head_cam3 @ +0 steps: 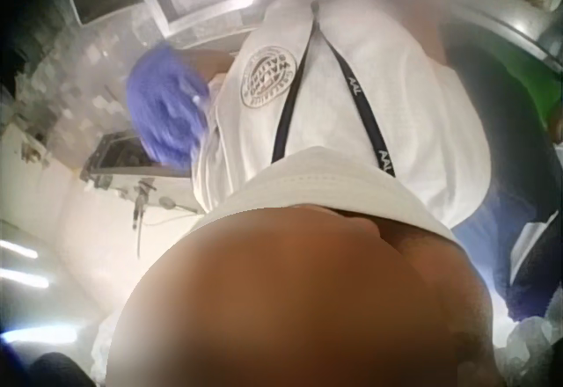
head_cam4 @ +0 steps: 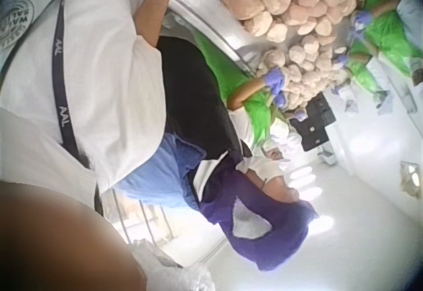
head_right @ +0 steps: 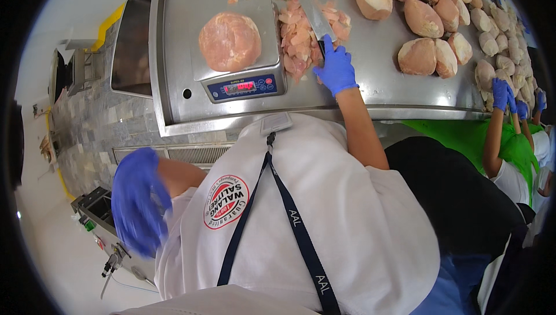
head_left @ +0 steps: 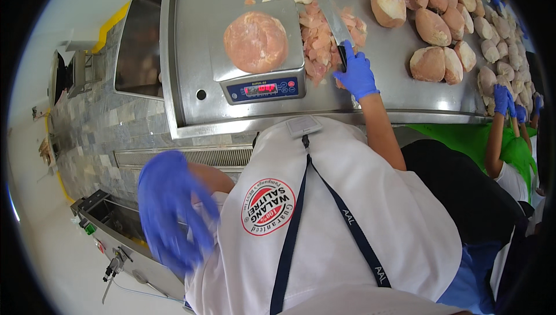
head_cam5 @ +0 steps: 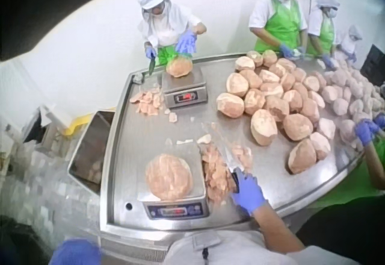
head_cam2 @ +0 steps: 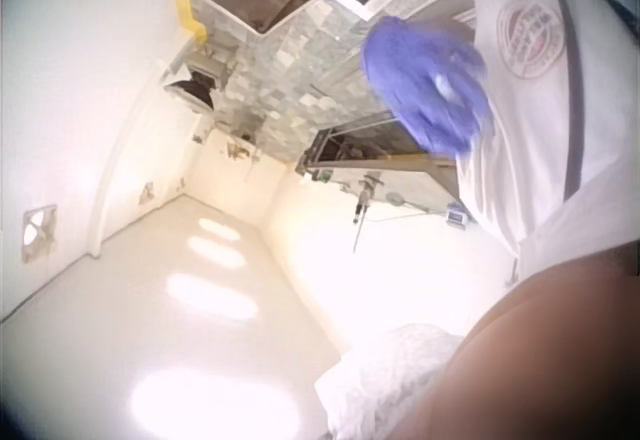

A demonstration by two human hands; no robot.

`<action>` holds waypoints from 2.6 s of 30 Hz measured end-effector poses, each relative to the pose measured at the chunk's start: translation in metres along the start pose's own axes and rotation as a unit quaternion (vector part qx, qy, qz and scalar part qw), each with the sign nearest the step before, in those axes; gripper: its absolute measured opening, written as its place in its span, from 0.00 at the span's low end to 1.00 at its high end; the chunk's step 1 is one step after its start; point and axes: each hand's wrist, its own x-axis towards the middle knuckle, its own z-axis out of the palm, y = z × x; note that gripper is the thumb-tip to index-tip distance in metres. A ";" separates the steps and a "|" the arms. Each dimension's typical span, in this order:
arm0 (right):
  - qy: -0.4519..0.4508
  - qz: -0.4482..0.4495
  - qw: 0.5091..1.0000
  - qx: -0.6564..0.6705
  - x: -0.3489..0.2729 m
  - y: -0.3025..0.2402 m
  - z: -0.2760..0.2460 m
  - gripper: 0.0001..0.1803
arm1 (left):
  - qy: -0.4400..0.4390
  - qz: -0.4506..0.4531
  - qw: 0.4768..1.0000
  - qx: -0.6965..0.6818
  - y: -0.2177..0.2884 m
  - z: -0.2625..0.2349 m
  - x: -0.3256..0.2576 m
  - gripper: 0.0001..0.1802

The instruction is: The person trims fat and connective tissue from raw meat pieces using a knife on a digital scale. They repeatedly weigh each piece, trim it, and place the trimmed portions aside while coworkers handle other items nearby.

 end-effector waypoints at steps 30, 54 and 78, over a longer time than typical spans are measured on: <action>0.107 -0.031 0.926 0.362 -0.008 -0.044 -0.055 0.37 | 0.189 -0.207 0.947 0.158 -0.182 -0.025 0.022 0.22; 0.013 -0.324 0.945 0.044 -0.020 -0.119 -0.066 0.47 | -0.034 -0.390 0.920 -0.010 -0.239 0.010 0.000 0.50; -0.041 -0.227 0.969 0.090 0.042 -0.150 -0.096 0.38 | -0.047 -0.415 0.907 -0.054 -0.276 -0.009 -0.006 0.48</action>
